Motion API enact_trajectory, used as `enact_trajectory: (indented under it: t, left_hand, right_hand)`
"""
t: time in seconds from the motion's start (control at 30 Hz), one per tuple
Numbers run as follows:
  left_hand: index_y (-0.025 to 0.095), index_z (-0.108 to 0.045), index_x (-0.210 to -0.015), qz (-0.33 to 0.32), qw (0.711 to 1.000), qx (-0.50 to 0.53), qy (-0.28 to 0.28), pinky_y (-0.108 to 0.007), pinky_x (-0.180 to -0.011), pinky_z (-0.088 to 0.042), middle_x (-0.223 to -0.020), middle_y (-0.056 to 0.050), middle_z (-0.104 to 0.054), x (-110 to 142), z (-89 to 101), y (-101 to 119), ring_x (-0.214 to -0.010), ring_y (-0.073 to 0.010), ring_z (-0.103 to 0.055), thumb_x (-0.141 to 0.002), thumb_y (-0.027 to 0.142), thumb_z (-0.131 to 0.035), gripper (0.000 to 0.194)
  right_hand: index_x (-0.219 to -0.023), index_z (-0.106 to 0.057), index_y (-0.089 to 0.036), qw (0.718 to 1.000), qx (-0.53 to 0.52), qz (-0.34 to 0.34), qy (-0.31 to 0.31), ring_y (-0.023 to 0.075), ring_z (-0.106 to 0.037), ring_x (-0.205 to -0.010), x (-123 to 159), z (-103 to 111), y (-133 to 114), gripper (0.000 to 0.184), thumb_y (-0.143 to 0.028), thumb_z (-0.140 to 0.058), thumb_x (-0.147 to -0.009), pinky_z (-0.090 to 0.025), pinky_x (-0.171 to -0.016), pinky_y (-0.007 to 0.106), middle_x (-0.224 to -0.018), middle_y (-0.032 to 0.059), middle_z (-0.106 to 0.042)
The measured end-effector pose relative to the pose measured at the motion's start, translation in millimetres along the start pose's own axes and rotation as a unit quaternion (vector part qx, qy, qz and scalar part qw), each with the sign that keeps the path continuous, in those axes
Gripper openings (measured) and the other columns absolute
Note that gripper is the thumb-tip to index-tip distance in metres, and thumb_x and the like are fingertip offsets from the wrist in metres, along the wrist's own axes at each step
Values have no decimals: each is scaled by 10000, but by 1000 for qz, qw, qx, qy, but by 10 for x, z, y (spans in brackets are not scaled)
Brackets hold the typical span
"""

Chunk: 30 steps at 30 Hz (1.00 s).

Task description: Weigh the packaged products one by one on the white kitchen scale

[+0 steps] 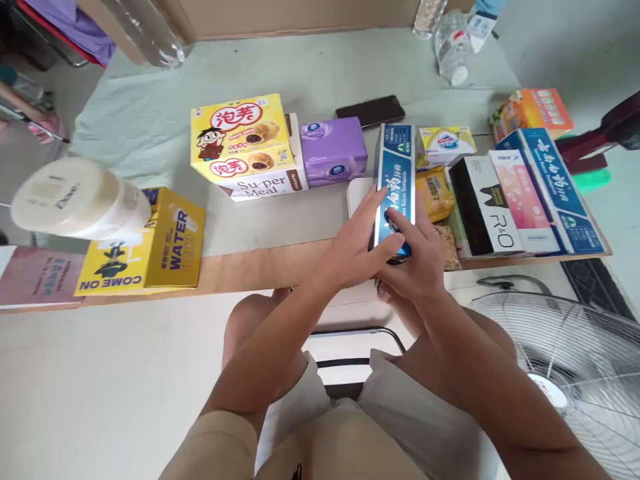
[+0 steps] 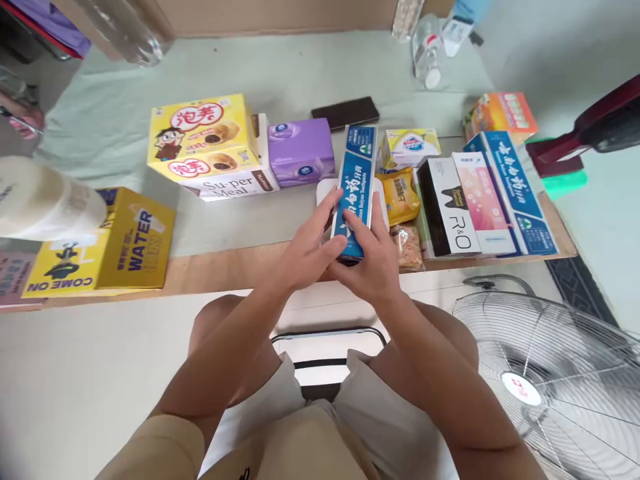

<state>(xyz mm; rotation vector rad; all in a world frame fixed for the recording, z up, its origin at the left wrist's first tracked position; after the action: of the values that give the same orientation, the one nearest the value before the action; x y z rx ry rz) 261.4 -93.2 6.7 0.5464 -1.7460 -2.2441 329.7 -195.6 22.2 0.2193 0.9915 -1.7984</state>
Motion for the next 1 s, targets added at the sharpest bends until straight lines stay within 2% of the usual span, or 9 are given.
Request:
enact_trajectory:
  t: [0.13, 0.23, 0.3, 0.47, 0.57, 0.63, 0.77, 0.93, 1.0]
  left_hand:
    - [223, -350, -1645, 14, 1000, -8, 16, -585, -1373, -265, -1786, -151, -285, 2, 32, -112, -1676, -374, -251, -960, 784, -474, 893]
    - [174, -392, -1616, 4, 997, -51, 63, -581, -1339, -336, -1732, -204, -379, 14, 128, -106, -1626, -376, -368, -983, 777, -422, 874]
    - [155, -419, -1595, 0, 993, -87, 86, -569, -1331, -351, -1697, -212, -434, 25, 176, -93, -1608, -368, -400, -1004, 755, -394, 843]
    - [131, -440, -1587, 35, 979, -159, 119, -550, -1341, -338, -1731, -215, -378, 39, 235, -121, -1635, -345, -359, -1047, 711, -320, 802]
    - [131, -527, -1527, 48, 972, -201, 116, -579, -1346, -309, -1755, -211, -327, 18, 210, -104, -1656, -353, -307, -1073, 661, -285, 738]
    - [133, -579, -1488, 33, 970, -218, 98, -600, -1355, -277, -1726, -210, -382, -4, 144, -45, -1656, -363, -299, -1083, 638, -270, 717]
    - [197, -542, -1547, -19, 976, -184, 115, -512, -1360, -315, -1678, -150, -469, 36, 50, 168, -1635, -308, -355, -1096, 570, -325, 624]
    - [342, -305, -1684, -68, 969, -170, 163, -471, -1376, -286, -1801, -51, -220, 160, -85, 463, -1694, -279, -213, -1085, 518, -401, 632]
    - [356, -261, -1697, -77, 967, -182, 161, -481, -1372, -295, -1814, -43, -166, 131, -178, 555, -1699, -295, -189, -1074, 559, -401, 670]
  right_hand:
    - [-1408, -653, -264, 998, -3, -25, -49, 381, -694, -1338, -12, -88, 71, 626, -480, -752, -829, -655, -985, 512, -1699, 172, -449]
    - [-1456, -605, -258, 997, -14, -21, -69, 420, -568, -1482, -6, -84, 80, 655, -495, -719, -856, -593, -1092, 581, -1734, 181, -387]
    - [-1500, -556, -254, 998, -17, -11, -52, 435, -484, -1549, -8, -29, 80, 673, -499, -681, -886, -541, -1148, 628, -1740, 185, -373]
    - [-1506, -531, -211, 998, 15, -58, 2, 360, -584, -1479, -70, 40, 186, 554, -416, -553, -992, -478, -1219, 634, -1578, 203, -593]
    - [-1482, -548, -199, 993, 10, -118, -26, 346, -640, -1414, -109, -68, 253, 523, -407, -515, -1003, -325, -1310, 689, -1435, 174, -712]
    - [-1467, -560, -201, 988, -7, -147, -50, 352, -635, -1415, -111, -148, 257, 517, -412, -515, -996, -263, -1331, 701, -1411, 163, -728]
    - [-1479, -547, -197, 986, -78, -146, -38, 348, -640, -1410, -84, -161, 156, 526, -418, -496, -1004, -340, -1305, 675, -1457, 173, -700]
    - [-1672, -316, -251, 982, -160, -70, 76, 302, -582, -1491, -103, 232, -28, 716, -328, -516, -989, -532, -1221, 526, -1592, 135, -600]
    - [-1666, -342, -283, 974, -189, -61, 111, 278, -604, -1472, -146, 413, -30, 700, -285, -507, -985, -582, -1181, 474, -1602, 99, -596]
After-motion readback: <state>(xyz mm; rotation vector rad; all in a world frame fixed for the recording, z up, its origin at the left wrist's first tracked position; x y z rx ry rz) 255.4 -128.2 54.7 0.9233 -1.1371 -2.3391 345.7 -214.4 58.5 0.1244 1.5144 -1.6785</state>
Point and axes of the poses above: each hand's wrist, its own x-axis away from the middle knuckle, its own z-axis out of the back of the hand, y = z × x, the point moved 9 cm from there along -x, towards the middle knuckle
